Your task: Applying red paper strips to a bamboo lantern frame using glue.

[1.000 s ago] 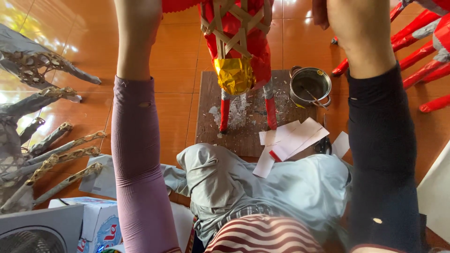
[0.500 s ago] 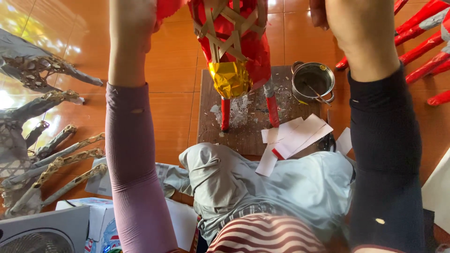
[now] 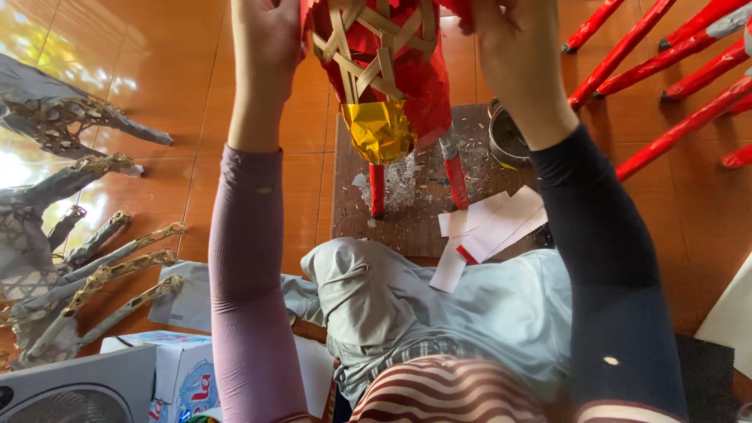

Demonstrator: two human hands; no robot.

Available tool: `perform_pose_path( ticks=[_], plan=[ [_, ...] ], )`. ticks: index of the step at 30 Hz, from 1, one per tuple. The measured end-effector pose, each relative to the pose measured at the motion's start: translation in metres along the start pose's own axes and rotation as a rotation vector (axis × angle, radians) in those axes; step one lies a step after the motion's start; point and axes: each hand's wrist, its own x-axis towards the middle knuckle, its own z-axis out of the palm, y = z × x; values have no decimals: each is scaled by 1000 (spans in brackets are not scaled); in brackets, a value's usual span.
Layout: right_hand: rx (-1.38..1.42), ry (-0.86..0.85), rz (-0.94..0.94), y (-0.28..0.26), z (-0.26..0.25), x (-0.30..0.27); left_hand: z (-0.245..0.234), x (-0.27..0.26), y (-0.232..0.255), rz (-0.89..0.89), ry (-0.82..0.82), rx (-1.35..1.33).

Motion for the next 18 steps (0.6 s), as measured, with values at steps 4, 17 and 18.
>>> perform_pose_path(
  ticks=[4, 17, 18],
  plan=[
    [96, 68, -10, -10, 20, 8, 19, -1, 4, 114, 86, -22],
    [106, 193, -54, -10, 52, -6, 31, 2, 14, -33, 42, -180],
    [93, 210, -49, -5, 54, -6, 32, 4, 14, -76, 28, -221]
  ],
)
